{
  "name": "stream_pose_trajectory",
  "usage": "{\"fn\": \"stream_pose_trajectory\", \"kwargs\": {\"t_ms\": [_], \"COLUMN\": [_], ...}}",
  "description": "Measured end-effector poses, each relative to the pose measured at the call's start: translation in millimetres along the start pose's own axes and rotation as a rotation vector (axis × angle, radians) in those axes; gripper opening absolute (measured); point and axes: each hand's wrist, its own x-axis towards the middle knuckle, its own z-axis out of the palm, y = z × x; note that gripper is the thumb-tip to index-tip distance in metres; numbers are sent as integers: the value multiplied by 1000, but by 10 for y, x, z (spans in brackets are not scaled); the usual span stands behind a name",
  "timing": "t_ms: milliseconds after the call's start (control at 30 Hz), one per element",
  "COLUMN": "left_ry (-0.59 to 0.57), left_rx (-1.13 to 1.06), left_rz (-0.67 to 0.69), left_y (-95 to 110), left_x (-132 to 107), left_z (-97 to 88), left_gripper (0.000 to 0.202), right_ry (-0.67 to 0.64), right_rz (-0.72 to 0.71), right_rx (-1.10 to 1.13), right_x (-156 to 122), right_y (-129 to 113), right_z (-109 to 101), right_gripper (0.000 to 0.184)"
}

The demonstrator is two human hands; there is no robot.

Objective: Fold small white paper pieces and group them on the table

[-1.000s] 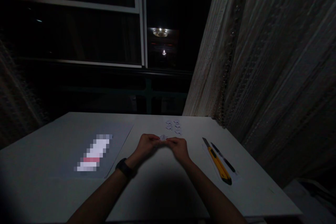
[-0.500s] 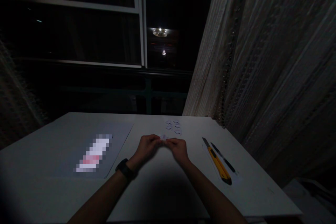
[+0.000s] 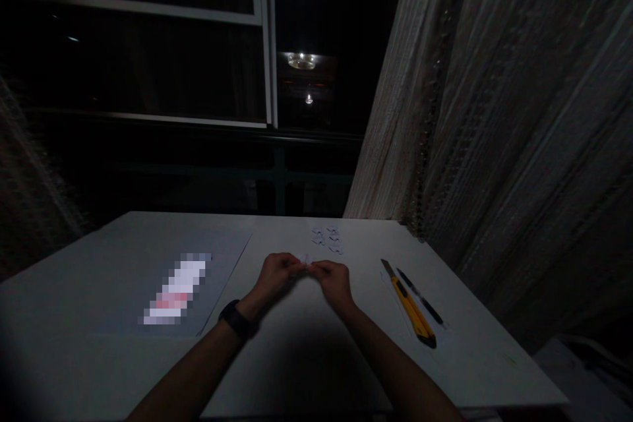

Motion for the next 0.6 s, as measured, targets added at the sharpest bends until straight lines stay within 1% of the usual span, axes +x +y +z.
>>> {"fn": "stream_pose_trajectory", "kwargs": {"t_ms": [100, 200, 367, 500, 600], "left_ry": [-79, -111, -86, -62, -58], "left_rx": [-44, 35, 221, 283, 311], "left_rz": [-11, 51, 176, 286, 316], "left_y": [1, 14, 45, 71, 83], "left_x": [27, 36, -19, -73, -93], "left_z": [-16, -26, 13, 62, 85], "left_gripper": [35, 42, 46, 44, 43], "right_ry": [-16, -9, 23, 96, 142], "right_rz": [7, 30, 35, 1, 10], "right_rx": [36, 86, 113, 80, 94], "right_x": [20, 31, 6, -44, -79], "right_y": [32, 67, 75, 64, 63], "right_z": [-7, -1, 47, 95, 121], "right_gripper": [24, 25, 24, 21, 19]}}
